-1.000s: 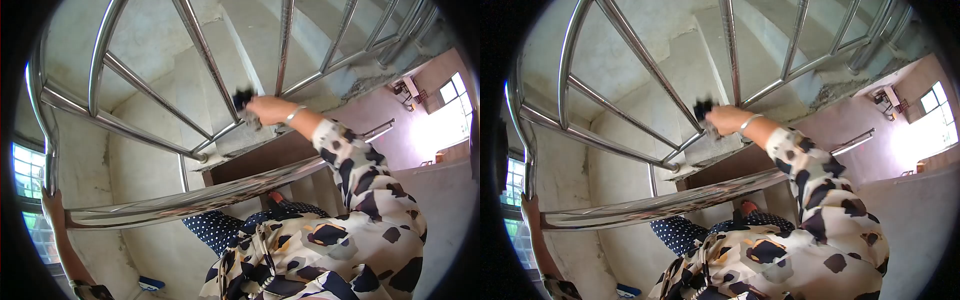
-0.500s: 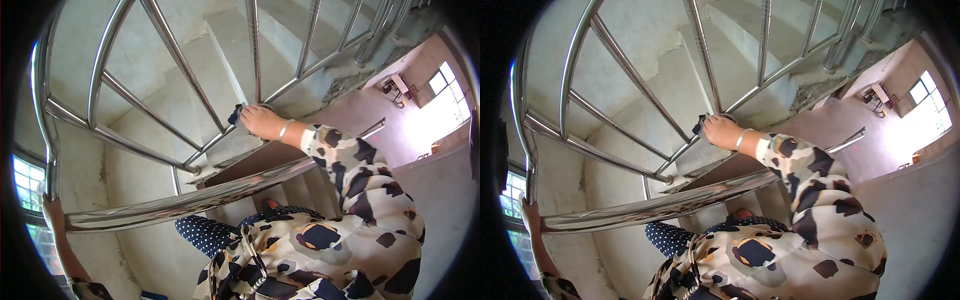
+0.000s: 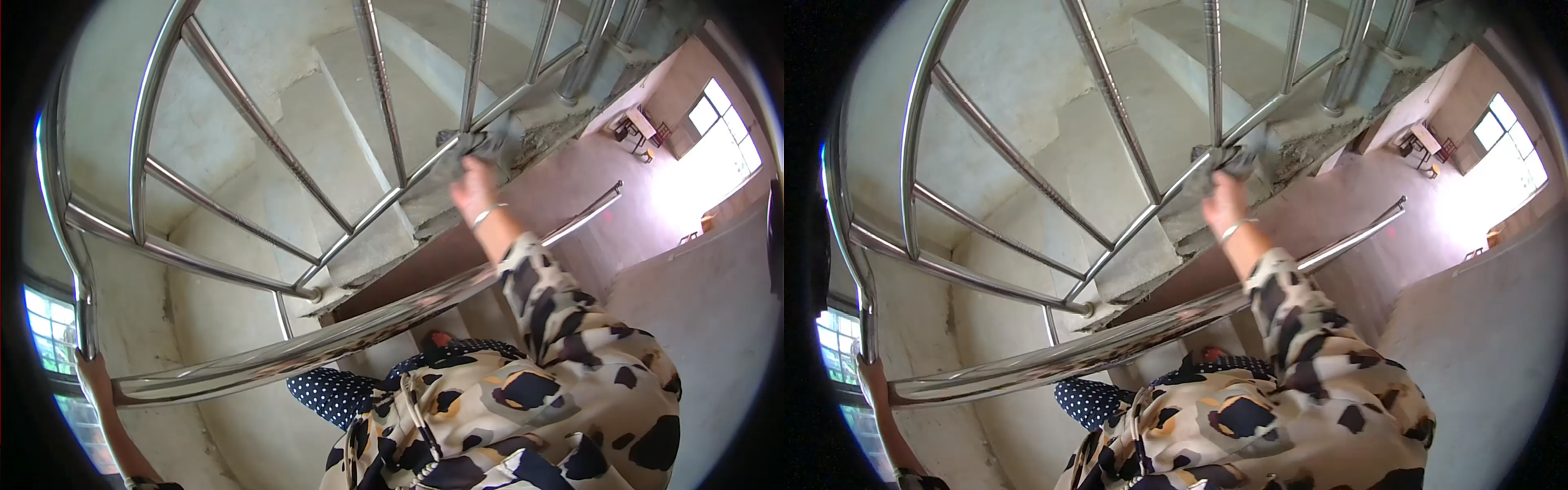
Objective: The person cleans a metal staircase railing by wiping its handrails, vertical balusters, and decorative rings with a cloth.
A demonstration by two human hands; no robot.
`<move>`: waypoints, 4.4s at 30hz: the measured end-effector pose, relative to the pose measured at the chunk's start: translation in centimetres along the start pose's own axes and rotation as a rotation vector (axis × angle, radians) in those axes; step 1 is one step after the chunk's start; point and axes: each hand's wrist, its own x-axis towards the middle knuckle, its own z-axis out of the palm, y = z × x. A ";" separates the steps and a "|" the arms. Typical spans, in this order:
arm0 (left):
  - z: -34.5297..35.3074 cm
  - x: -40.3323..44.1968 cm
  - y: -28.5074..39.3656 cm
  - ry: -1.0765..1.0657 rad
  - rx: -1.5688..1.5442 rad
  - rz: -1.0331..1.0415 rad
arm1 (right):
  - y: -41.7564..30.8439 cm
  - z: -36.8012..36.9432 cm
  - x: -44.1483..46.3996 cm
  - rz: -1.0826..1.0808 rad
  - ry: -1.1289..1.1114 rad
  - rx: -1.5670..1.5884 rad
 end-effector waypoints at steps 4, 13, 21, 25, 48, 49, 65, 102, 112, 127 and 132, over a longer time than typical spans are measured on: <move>0.6 0.8 -0.9 -0.024 -0.050 0.023 | 9.1 0.6 -1.4 0.019 -0.018 -0.073; -0.4 0.2 0.2 -0.042 0.022 -0.024 | 3.0 0.3 -5.8 -0.436 -0.491 -0.773; 1.5 1.1 -2.7 0.065 -0.050 0.042 | -2.6 2.5 -1.4 -1.532 -0.520 -1.868; -0.9 -0.6 0.8 0.026 0.019 0.019 | 3.2 1.7 -2.8 -1.230 -0.534 -1.640; 4.9 -0.5 14.8 -0.004 -0.539 0.331 | 1.6 -0.5 -4.7 -1.236 -0.645 -1.313; 4.5 -1.3 15.0 -0.094 -0.499 0.313 | 0.8 -0.8 -5.2 -0.926 -0.578 -1.290; 5.9 -2.6 17.2 -0.061 -0.661 0.395 | -16.8 15.1 -1.8 -1.719 -0.344 -0.878; 2.7 0.3 22.4 -0.125 -1.607 0.079 | -8.4 4.7 -3.5 -1.165 -0.141 -1.423; 2.1 0.0 22.5 -0.152 -1.529 0.040 | -14.4 27.5 -12.7 -1.711 -0.848 -0.535; 2.5 -0.2 22.5 -0.162 -1.599 0.042 | -2.1 8.3 -7.8 -1.043 -0.681 -1.364; 2.1 0.2 22.4 -0.170 -1.597 0.025 | -11.6 20.3 -13.0 -1.523 -0.796 -0.918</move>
